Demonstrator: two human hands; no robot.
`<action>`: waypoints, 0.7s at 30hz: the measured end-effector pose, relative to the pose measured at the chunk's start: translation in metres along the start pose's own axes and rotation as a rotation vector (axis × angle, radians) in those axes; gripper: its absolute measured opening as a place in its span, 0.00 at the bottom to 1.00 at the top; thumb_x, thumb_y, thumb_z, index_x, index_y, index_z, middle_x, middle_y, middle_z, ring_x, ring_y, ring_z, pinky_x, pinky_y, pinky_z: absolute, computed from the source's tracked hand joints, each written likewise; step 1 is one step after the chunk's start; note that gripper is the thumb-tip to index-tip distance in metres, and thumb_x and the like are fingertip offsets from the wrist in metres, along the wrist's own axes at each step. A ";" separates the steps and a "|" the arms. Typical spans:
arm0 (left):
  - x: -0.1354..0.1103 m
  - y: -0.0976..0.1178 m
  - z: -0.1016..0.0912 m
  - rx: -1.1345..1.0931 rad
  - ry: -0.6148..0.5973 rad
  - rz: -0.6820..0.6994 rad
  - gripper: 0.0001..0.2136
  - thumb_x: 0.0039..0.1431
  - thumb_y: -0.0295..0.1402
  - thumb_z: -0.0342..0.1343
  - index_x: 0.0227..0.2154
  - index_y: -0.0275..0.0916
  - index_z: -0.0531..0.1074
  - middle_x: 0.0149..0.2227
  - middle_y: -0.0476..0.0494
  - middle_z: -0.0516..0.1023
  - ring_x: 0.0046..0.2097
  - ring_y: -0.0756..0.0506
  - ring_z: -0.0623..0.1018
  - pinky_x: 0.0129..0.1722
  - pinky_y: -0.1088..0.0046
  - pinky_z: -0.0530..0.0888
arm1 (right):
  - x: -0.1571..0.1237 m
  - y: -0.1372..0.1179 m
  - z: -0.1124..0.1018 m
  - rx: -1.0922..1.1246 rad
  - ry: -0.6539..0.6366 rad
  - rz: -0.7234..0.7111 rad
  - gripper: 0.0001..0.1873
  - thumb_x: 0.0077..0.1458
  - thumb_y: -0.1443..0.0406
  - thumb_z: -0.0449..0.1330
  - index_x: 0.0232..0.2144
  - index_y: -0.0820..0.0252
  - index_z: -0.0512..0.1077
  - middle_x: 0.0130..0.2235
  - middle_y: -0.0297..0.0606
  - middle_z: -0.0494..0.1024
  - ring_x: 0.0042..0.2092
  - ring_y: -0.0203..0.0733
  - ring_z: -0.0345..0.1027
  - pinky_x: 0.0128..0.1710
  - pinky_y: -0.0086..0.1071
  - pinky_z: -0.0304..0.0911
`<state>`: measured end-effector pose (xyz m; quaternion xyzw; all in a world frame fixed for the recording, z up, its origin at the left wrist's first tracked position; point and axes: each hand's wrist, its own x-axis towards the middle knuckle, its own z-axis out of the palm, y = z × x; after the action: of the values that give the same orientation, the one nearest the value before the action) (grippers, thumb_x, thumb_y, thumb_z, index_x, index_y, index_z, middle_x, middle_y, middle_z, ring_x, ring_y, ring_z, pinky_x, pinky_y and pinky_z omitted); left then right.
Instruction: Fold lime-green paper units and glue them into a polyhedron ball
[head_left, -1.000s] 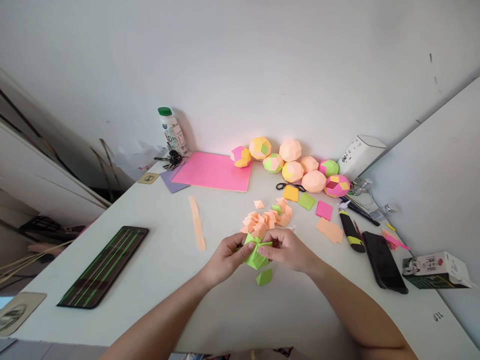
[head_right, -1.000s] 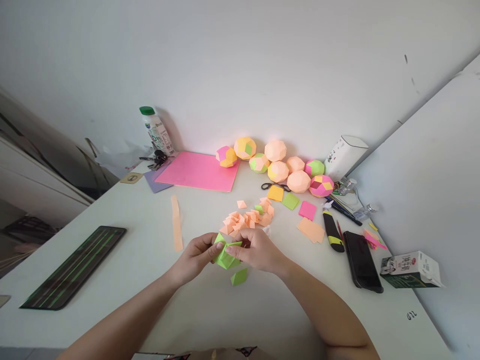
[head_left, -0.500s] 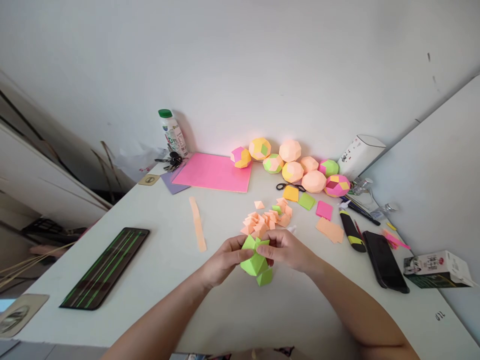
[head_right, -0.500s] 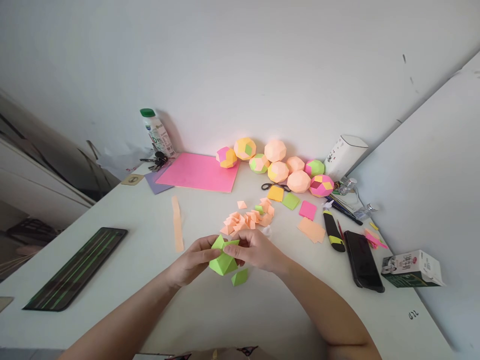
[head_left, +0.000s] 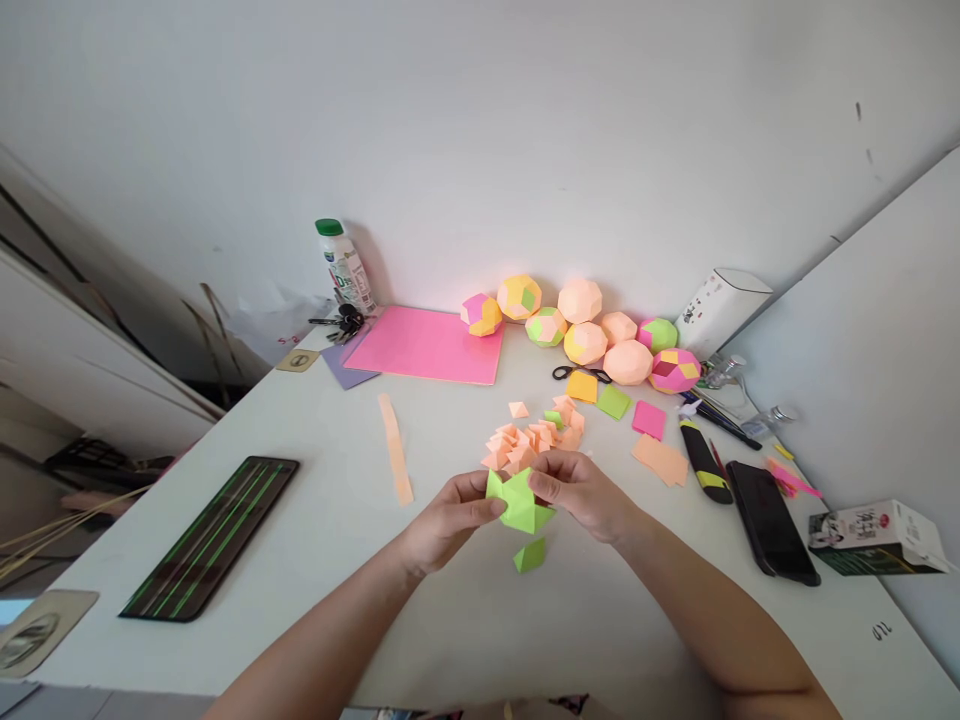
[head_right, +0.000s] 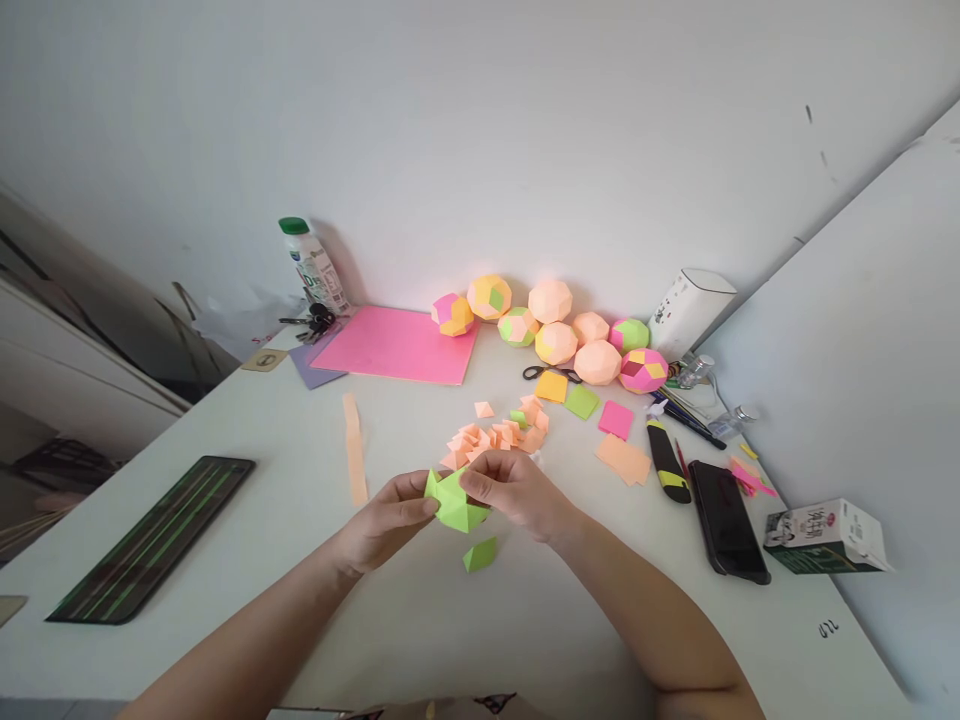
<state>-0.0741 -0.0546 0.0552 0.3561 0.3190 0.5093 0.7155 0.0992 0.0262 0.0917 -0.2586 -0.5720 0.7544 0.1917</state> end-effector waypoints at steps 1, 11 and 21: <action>0.000 0.000 0.000 0.025 0.005 0.013 0.12 0.49 0.35 0.61 0.36 0.37 0.74 0.35 0.43 0.74 0.39 0.44 0.72 0.42 0.66 0.66 | -0.001 0.000 0.000 -0.006 -0.003 0.004 0.18 0.49 0.55 0.63 0.22 0.62 0.65 0.21 0.26 0.62 0.23 0.28 0.55 0.24 0.26 0.52; 0.003 0.003 0.003 0.177 0.044 0.089 0.07 0.56 0.33 0.56 0.27 0.36 0.71 0.34 0.45 0.70 0.37 0.47 0.70 0.40 0.69 0.66 | 0.000 0.007 0.007 -0.249 0.083 0.030 0.22 0.52 0.49 0.57 0.24 0.62 0.64 0.21 0.28 0.63 0.23 0.30 0.56 0.22 0.25 0.54; 0.001 0.016 -0.007 -0.059 0.252 0.208 0.07 0.51 0.33 0.55 0.22 0.36 0.69 0.31 0.46 0.68 0.30 0.50 0.66 0.30 0.74 0.63 | -0.022 0.008 0.004 -1.119 -0.028 0.066 0.09 0.58 0.64 0.53 0.30 0.61 0.70 0.30 0.37 0.72 0.28 0.36 0.64 0.27 0.29 0.57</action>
<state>-0.0879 -0.0488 0.0642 0.2991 0.3525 0.6304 0.6236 0.1143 0.0083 0.0885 -0.3286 -0.8793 0.3447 -0.0062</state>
